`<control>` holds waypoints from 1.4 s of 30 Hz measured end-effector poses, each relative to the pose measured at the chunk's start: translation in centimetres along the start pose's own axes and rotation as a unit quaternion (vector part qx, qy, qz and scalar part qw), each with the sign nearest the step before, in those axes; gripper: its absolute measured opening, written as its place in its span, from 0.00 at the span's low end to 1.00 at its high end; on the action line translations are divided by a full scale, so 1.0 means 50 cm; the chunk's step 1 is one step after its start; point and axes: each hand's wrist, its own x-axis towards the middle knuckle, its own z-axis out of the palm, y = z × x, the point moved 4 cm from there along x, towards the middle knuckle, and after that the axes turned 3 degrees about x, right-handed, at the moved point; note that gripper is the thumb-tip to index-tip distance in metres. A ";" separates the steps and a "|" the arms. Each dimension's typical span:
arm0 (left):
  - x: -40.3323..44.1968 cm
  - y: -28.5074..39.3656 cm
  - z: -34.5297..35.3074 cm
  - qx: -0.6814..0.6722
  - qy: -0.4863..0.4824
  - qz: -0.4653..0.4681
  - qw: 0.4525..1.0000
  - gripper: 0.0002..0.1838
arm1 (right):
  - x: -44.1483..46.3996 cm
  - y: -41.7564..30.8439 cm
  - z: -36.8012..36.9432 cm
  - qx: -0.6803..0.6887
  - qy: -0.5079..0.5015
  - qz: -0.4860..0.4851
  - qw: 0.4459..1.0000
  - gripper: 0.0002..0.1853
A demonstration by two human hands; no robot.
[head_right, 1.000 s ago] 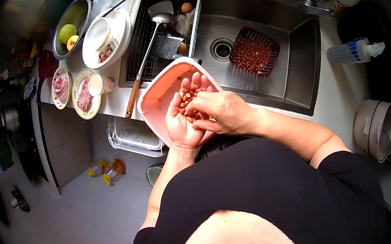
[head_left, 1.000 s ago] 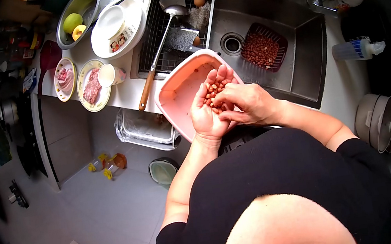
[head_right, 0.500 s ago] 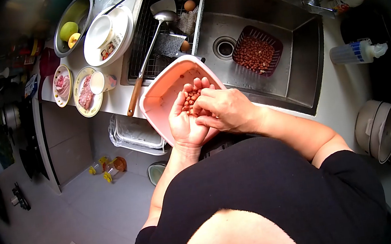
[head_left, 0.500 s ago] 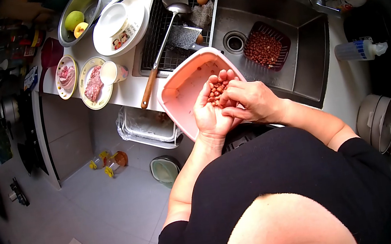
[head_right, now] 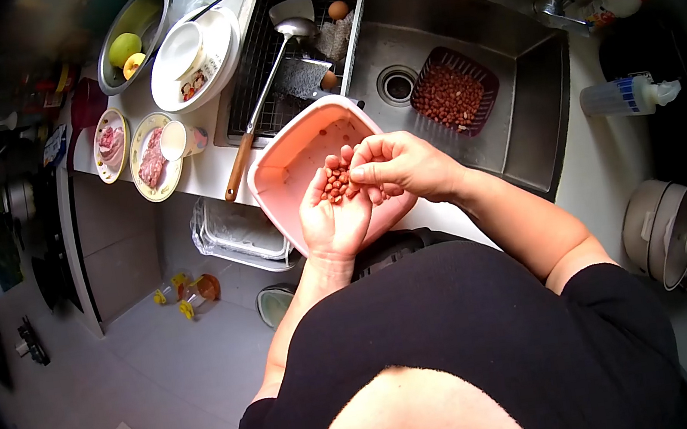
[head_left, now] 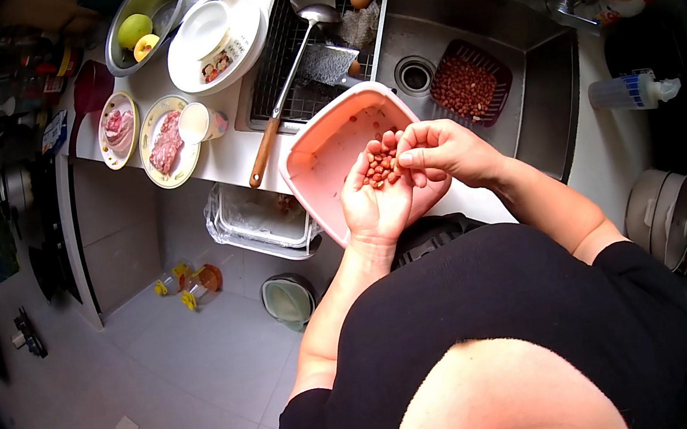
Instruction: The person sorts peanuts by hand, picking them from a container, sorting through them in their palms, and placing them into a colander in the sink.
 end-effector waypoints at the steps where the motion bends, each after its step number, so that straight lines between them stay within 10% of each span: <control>1: -0.002 0.002 0.001 0.002 0.005 0.001 1.000 0.13 | 0.000 -0.004 0.001 0.036 -0.002 0.012 0.999 0.07; 16: -0.105 0.106 0.012 -0.033 -0.008 0.081 0.996 0.12 | 0.030 0.020 0.082 0.121 -0.031 0.056 0.991 0.11; 23: -0.235 0.249 -0.004 -0.052 -0.038 0.243 0.968 0.11 | 0.122 0.046 0.220 -0.174 -0.082 0.015 0.981 0.06; 31: -0.344 0.324 -0.013 -0.071 -0.067 0.349 0.932 0.18 | 0.238 0.074 0.378 -0.574 -0.118 -0.267 0.765 0.13; 42: -0.299 0.294 -0.015 0.014 -0.060 0.318 0.946 0.23 | 0.181 0.106 0.500 -0.634 -0.246 -0.383 0.625 0.08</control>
